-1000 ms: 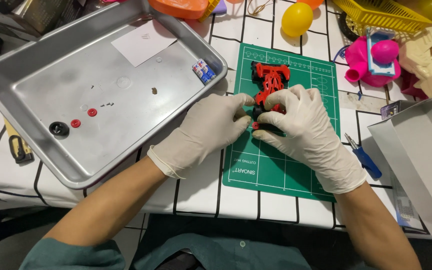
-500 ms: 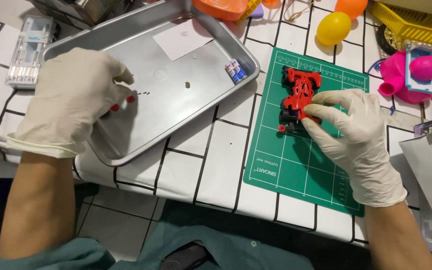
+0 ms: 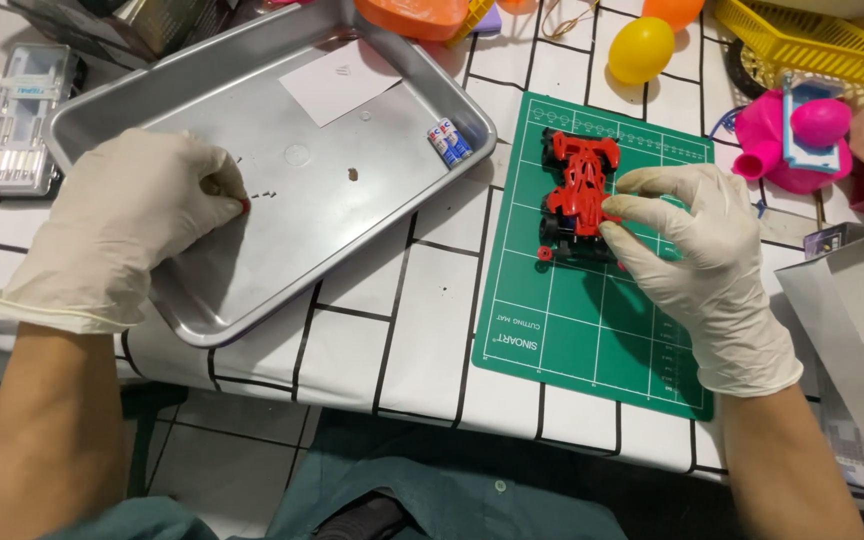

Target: Assembling a red toy car by fitting the body onto the chassis and using a screwdriver to secure parts.

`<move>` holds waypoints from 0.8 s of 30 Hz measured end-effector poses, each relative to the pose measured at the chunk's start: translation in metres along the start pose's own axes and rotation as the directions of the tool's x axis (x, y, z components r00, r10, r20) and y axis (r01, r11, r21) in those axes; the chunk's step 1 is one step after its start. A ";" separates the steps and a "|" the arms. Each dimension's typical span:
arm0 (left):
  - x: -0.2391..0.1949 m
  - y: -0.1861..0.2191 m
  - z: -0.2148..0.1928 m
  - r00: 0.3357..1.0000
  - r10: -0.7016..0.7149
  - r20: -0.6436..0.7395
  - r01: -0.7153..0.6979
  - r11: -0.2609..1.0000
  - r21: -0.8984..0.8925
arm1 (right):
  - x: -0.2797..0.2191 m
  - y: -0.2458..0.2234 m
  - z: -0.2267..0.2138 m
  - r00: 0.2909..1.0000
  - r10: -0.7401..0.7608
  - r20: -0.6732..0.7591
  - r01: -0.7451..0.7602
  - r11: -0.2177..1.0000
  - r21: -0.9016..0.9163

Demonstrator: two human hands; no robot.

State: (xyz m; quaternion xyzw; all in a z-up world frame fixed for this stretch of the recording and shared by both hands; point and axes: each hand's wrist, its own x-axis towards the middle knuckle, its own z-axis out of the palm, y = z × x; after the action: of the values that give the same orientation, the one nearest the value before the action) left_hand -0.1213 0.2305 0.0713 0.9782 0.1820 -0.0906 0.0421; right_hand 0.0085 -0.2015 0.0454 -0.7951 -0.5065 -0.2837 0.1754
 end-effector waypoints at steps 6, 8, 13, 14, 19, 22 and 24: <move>-0.021 0.035 -0.026 0.979 0.095 -0.182 -0.120 0.984 -0.133 | 0.005 0.015 -0.007 0.998 0.016 -0.065 -0.012 0.999 0.051; -0.034 0.070 -0.045 0.822 0.380 -0.424 -0.555 0.703 -0.445 | 0.011 0.016 -0.012 0.990 0.117 -0.083 -0.097 0.973 0.210; 0.000 0.194 -0.047 0.712 0.423 -0.560 -0.700 0.482 -0.527 | 0.023 0.038 -0.010 0.980 0.191 -0.058 -0.162 0.932 0.324; 0.017 0.219 -0.044 0.738 0.440 -0.511 -0.675 0.485 -0.556 | 0.026 0.043 -0.009 0.975 0.217 -0.050 -0.186 0.917 0.353; 0.099 0.284 -0.015 0.804 0.420 -0.420 -0.590 0.484 -0.646 | 0.026 0.060 0.004 0.935 0.348 -0.075 -0.285 0.858 0.428; 0.114 0.299 -0.004 0.845 0.398 -0.357 -0.523 0.477 -0.706 | 0.022 0.068 0.016 0.924 0.380 -0.046 -0.320 0.832 0.453; 0.121 0.304 0.005 0.853 0.384 -0.353 -0.510 0.470 -0.721 | 0.019 0.070 0.021 0.927 0.374 -0.027 -0.320 0.825 0.466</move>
State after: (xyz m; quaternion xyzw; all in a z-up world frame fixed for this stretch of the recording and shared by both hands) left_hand 0.0996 -0.0110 0.0584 0.8712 -0.0571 0.0835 0.4804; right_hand 0.0842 -0.2059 0.0416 -0.7929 -0.3940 -0.1670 0.4338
